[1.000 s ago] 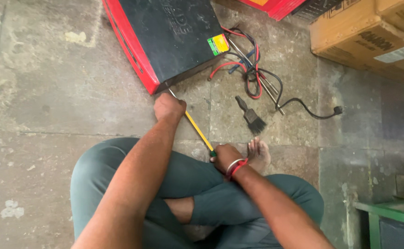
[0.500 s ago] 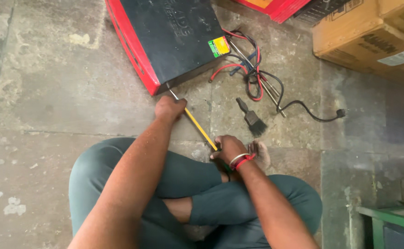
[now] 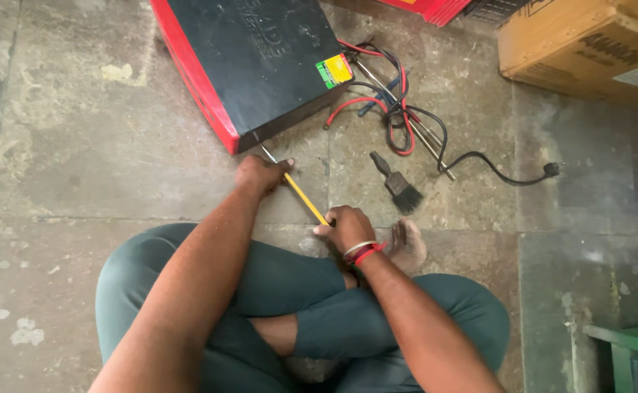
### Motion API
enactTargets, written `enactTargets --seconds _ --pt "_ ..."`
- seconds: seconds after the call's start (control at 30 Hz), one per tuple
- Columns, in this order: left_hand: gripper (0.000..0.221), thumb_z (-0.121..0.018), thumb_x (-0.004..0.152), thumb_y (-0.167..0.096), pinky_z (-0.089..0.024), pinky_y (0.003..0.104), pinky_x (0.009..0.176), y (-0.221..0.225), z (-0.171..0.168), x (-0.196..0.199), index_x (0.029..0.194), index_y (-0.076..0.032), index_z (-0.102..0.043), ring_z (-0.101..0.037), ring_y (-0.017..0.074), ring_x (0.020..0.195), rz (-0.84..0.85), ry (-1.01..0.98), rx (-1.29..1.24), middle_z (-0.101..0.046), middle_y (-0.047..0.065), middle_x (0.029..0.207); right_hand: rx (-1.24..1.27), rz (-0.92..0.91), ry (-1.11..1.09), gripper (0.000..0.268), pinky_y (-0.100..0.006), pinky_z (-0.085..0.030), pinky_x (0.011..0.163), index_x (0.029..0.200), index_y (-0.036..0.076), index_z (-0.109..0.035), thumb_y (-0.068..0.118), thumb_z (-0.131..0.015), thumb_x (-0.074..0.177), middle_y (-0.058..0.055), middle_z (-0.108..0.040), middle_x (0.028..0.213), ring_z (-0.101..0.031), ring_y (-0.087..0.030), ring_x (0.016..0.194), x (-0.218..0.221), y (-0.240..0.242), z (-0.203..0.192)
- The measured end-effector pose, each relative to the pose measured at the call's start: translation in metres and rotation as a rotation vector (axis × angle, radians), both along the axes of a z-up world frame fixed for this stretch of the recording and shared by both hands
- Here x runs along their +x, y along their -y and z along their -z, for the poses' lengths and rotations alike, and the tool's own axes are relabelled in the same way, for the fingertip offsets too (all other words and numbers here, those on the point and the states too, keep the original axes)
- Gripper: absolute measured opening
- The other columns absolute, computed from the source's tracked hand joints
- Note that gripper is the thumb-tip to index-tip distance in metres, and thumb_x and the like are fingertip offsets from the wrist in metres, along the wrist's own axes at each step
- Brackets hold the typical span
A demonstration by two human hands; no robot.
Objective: The person disassembles an inverter by removing screws with a screwdriver, lifts the metal casing, and works on the internal circuitry by testing connections with a voltage tester and manipulating internal wires by hand and with pliers.
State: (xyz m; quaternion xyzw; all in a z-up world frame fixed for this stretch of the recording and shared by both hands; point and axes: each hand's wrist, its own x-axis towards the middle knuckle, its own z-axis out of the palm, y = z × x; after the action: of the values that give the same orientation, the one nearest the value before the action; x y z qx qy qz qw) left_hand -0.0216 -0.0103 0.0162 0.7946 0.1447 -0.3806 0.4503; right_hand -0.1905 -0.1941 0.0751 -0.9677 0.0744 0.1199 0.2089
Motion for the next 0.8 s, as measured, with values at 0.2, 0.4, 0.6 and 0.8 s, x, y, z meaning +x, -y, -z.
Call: enactTargets --seconds 0.2,0.4,0.6,0.8 --pt "0.038 -0.075 0.083 -0.042 -0.05 0.039 0.053 0.005 0.042 0.004 0.076 -0.005 -0.076 -0.063 0.0201 0.052 -0.105 0.024 -0.289 -0.068 0.01 0.063 0.834 0.345 -0.475 0.031 -0.03 -0.06 0.062 0.088 0.002 -0.073 0.027 -0.056 0.096 -0.011 -0.075 0.073 -0.072 -0.017 0.062 0.013 0.014 0.023" --pt "0.053 -0.087 0.076 -0.053 -0.054 0.039 0.062 -0.002 0.019 0.005 0.077 -0.002 -0.074 -0.066 0.0228 0.061 -0.017 0.115 0.052 -0.07 0.013 0.073 0.279 0.22 -0.149 0.034 -0.033 -0.057 0.061 0.086 -0.004 -0.073 0.022 -0.091 0.072 -0.011 -0.073 0.073 -0.069 -0.017 0.063 0.01 0.007 0.011" --pt "0.044 -0.074 0.08 -0.048 -0.058 0.043 0.072 0.001 0.032 0.005 0.08 -0.005 -0.078 -0.074 0.0295 0.075 -0.079 0.071 -0.112 -0.075 0.013 0.077 0.955 0.417 -0.528 0.034 -0.033 -0.059 0.057 0.094 0.001 -0.07 0.035 -0.063 0.093 -0.011 -0.074 0.071 -0.07 -0.019 0.056 0.013 0.008 0.023" --pt "0.058 -0.075 0.076 -0.062 -0.057 0.039 0.08 -0.005 0.029 0.008 0.082 -0.004 -0.079 -0.073 0.0263 0.08 0.082 0.156 0.103 -0.074 0.013 0.077 0.378 0.145 -0.021 0.036 -0.033 -0.056 0.057 0.086 -0.003 -0.069 0.024 -0.089 0.074 -0.013 -0.074 0.071 -0.068 -0.016 0.06 0.01 -0.005 0.003"
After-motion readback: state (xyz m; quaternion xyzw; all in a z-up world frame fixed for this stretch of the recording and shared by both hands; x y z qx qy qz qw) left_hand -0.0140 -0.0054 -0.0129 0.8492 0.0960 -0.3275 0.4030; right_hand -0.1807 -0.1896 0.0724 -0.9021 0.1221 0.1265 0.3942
